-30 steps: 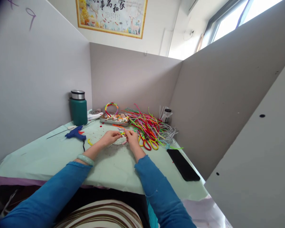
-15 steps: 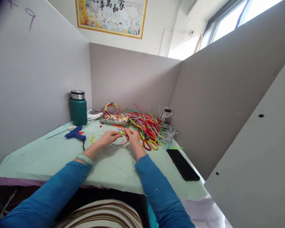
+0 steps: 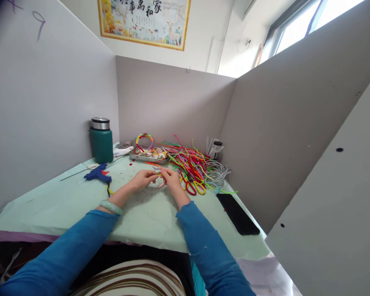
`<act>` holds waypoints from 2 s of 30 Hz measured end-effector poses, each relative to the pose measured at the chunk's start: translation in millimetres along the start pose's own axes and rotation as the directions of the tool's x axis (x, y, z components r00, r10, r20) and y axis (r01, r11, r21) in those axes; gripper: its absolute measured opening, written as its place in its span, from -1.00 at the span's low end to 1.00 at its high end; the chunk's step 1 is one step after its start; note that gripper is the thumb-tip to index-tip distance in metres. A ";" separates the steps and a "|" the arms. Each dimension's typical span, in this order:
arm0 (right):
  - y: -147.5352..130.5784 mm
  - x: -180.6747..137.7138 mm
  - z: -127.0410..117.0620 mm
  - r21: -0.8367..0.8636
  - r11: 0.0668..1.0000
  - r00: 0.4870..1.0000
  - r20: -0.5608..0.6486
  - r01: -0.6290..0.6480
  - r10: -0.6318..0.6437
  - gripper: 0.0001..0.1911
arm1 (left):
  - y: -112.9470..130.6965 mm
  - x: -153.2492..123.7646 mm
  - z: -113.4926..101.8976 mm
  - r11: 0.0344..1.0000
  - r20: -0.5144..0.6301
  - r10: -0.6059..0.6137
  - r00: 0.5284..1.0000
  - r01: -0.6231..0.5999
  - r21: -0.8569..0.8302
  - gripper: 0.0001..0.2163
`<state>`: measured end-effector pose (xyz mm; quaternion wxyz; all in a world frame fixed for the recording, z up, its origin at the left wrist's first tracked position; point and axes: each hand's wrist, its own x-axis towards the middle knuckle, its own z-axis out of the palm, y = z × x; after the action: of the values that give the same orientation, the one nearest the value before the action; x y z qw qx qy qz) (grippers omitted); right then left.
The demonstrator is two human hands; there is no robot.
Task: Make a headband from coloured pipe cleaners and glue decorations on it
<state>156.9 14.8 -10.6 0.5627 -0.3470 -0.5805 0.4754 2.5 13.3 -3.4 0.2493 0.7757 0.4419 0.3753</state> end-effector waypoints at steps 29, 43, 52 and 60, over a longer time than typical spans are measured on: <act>-3.5 6.2 -15.8 -0.441 0.893 0.995 -0.005 0.088 -0.100 -0.85 | 0.1 -1.1 -3.4 0.975 -0.057 0.023 0.998 -0.010 0.224 -0.73; 4.8 0.0 6.2 0.115 0.983 0.990 -0.009 -0.140 0.142 -0.66 | -1.2 -1.5 -1.9 0.982 -0.140 0.031 0.990 -0.004 0.187 -0.74; 3.8 1.7 3.6 0.136 0.967 0.972 -0.059 -0.216 0.226 -0.67 | -0.2 -2.2 0.4 0.987 -0.163 0.083 0.983 -0.058 0.150 -0.76; -3.3 -4.1 6.4 0.130 0.986 0.993 0.063 -0.105 0.097 -0.68 | -4.5 1.4 2.6 0.992 0.049 -0.074 0.996 0.068 0.106 -0.74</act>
<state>151.5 8.9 -8.2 0.5432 -0.3242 -0.5447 0.5506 2.8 16.5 -7.6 0.2333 0.7810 0.4815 0.3221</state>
